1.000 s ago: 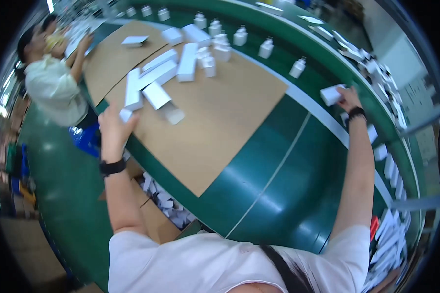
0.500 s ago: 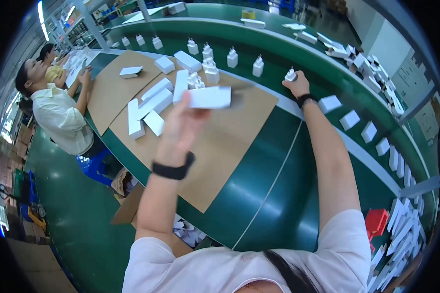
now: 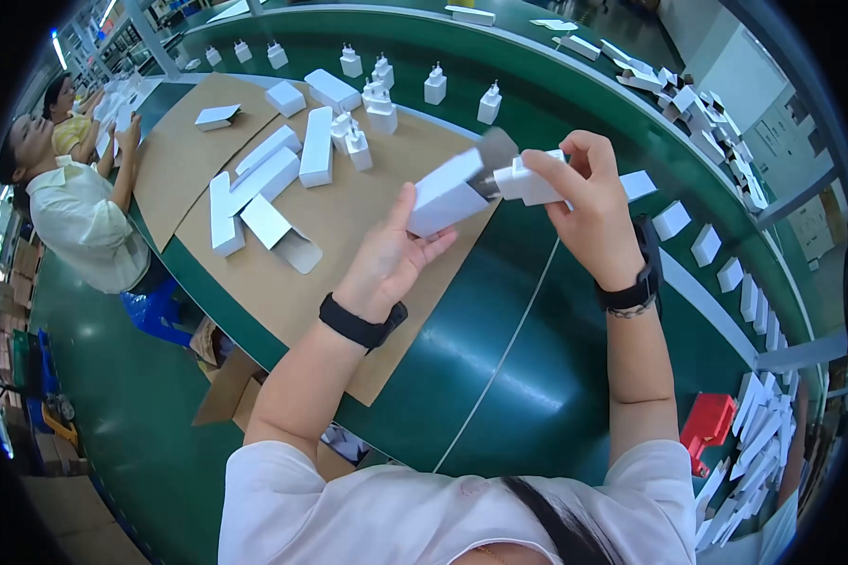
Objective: The person packages power adapters by hand, picking up a white box and an adapter, sliding the adapter into the box, and folding the box flaps closed. The person then places the packaged adapter onto a conveyor belt and repeats the process.
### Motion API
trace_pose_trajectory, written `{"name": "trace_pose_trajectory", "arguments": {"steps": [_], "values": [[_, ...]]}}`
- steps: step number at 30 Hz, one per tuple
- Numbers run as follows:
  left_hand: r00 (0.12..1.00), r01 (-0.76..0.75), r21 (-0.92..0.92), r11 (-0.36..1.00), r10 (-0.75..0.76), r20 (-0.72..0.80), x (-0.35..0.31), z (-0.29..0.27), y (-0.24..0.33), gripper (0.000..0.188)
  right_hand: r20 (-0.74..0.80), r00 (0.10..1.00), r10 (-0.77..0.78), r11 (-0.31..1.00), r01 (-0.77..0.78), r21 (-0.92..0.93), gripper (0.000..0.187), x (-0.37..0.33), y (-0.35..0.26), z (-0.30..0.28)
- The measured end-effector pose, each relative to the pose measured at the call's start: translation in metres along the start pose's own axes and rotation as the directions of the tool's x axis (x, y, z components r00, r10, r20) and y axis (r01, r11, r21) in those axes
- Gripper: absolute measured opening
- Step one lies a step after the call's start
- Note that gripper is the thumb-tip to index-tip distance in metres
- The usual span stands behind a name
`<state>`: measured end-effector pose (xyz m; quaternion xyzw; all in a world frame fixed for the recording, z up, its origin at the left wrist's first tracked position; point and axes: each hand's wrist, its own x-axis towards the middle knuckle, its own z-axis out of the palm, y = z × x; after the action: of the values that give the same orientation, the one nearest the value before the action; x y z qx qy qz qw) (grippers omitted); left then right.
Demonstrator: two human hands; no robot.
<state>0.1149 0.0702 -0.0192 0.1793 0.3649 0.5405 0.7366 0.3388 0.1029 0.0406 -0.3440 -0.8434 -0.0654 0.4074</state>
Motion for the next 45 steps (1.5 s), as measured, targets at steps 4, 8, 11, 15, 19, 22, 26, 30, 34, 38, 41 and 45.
{"name": "trace_pose_trajectory", "arguments": {"steps": [4,8,11,15,19,22,26,30,34,38,41,45], "values": [[0.999,-0.019,0.196,0.98,0.011,0.039,-0.006,0.003,-0.001,0.056,0.073,0.997,0.009,1.0,-0.007,-0.019,0.048,0.0,-0.008,0.003],[1.0,0.006,0.141,0.99,-0.003,-0.016,-0.009,0.002,0.001,0.056,0.076,0.996,-0.051,0.998,0.048,0.034,0.051,-0.001,-0.008,0.012],[1.0,0.024,0.138,0.99,-0.022,-0.016,-0.008,0.0,0.001,0.055,0.049,0.998,-0.048,0.999,0.048,-0.004,0.05,-0.001,-0.01,0.015],[1.0,0.021,0.13,0.991,-0.023,0.011,-0.007,-0.002,0.006,0.055,0.128,0.992,0.002,0.998,0.007,-0.063,0.048,-0.001,-0.013,0.01],[0.998,-0.052,0.299,0.953,0.043,0.036,-0.013,0.007,0.003,0.053,0.1,0.994,-0.038,0.998,0.042,-0.041,0.049,-0.003,-0.015,0.013],[0.998,0.065,0.293,0.954,-0.065,-0.01,-0.014,0.011,0.003,0.051,-0.027,0.998,-0.062,0.998,0.062,0.025,0.051,-0.002,-0.018,0.014],[0.99,0.094,0.103,0.99,-0.104,0.097,0.0,-0.006,0.005,0.051,0.06,0.998,-0.028,0.963,0.011,0.268,0.045,-0.004,-0.022,0.01],[0.988,0.111,0.031,0.993,-0.114,0.107,0.0,-0.011,0.004,0.054,0.057,0.971,0.234,0.847,-0.232,0.478,0.057,0.003,-0.015,0.006],[0.976,0.094,0.312,0.946,-0.149,0.159,-0.015,0.004,0.002,0.059,0.33,0.861,0.386,0.376,-0.474,0.796,0.084,-0.007,-0.018,0.036],[0.762,-0.133,0.984,-0.121,0.622,0.18,-0.041,-0.022,0.046,0.055,0.309,0.674,0.671,0.373,-0.667,0.645,0.072,0.005,0.05,0.023],[0.374,0.27,0.847,-0.457,0.861,0.345,-0.062,-0.116,0.116,0.042,0.394,0.558,0.73,0.299,-0.78,0.55,0.079,-0.002,0.151,0.024],[0.634,0.192,0.96,-0.203,0.772,0.037,-0.057,-0.15,0.148,0.042,0.467,0.227,0.855,0.02,-0.913,0.406,0.084,-0.045,0.272,0.038]]}}
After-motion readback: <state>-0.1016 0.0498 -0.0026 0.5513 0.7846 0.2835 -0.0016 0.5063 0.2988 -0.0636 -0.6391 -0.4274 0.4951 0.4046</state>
